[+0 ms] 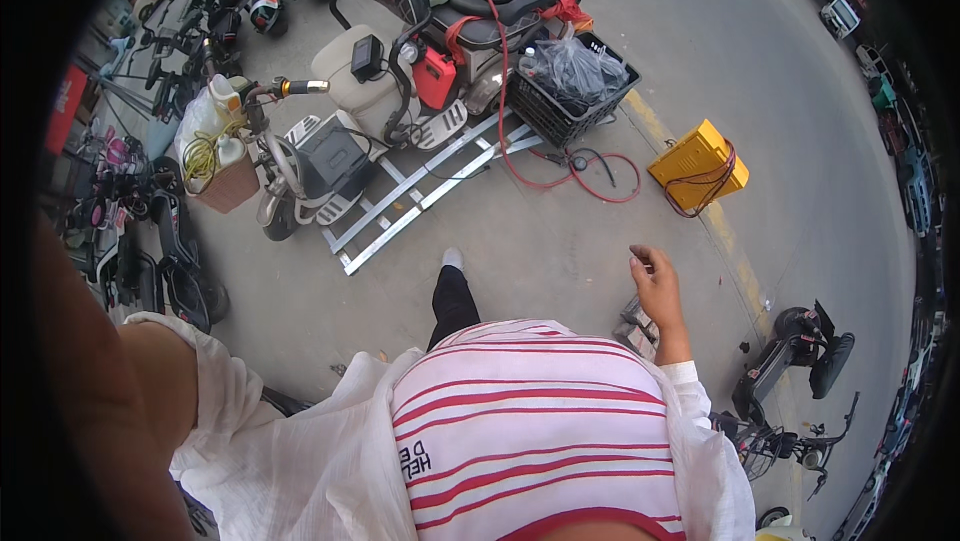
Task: The person removes a bicycle mudguard using a screwdriver, then reattaches it and tightens the screws. The person also handles a tire and uses an air hose near the end of the clip.
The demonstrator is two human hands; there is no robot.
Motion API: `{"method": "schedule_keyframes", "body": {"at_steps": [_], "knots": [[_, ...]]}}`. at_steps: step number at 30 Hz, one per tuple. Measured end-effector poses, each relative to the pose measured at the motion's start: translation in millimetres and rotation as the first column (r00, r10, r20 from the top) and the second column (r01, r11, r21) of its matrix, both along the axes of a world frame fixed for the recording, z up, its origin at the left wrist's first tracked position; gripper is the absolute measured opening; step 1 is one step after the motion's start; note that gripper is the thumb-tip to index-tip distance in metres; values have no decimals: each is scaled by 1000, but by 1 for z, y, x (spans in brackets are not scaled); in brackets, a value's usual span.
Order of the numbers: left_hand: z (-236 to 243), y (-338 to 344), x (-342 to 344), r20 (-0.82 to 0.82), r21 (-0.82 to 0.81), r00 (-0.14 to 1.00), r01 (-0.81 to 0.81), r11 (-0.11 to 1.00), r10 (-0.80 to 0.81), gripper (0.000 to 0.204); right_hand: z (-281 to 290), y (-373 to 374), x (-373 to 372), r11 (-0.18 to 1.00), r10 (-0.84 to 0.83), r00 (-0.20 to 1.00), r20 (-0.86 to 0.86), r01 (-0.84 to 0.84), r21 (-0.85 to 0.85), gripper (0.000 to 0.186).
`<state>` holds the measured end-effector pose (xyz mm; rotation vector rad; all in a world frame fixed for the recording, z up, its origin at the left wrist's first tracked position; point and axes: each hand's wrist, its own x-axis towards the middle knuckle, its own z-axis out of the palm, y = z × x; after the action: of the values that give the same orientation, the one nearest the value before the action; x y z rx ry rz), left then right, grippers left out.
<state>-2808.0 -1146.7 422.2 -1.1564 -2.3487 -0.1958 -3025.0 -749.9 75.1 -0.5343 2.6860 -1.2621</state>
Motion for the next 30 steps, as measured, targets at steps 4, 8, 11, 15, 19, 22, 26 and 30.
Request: {"method": "schedule_keyframes", "body": {"at_steps": [4,8,11,15,19,22,26,30], "knots": [[-12,-63,-87,39,24,990,136,990,-137,55,-18,-22,-14,985,-170,980,107,170,6,23],[-14,-112,-180,58,39,950,306,951,-308,56,-11,-59,-37,957,-289,948,132,285,48,23],[-18,-132,-247,64,58,901,426,903,-429,56,-9,-86,-46,931,-364,921,137,365,19,24],[-25,-136,-323,69,66,831,548,834,-552,57,-24,-100,-45,888,-455,872,179,459,20,25],[-36,-123,-391,74,70,778,620,782,-623,58,-46,-90,-43,821,-567,792,225,567,70,25],[-42,-102,-440,78,69,758,644,762,-647,59,-58,-78,-59,788,-611,745,267,607,108,25],[-52,-67,-512,85,75,781,614,785,-619,60,-90,-59,-110,765,-627,710,319,639,82,24],[-63,-36,-606,101,161,893,420,893,-439,61,-151,-28,-175,767,-611,695,379,639,66,24]]}}
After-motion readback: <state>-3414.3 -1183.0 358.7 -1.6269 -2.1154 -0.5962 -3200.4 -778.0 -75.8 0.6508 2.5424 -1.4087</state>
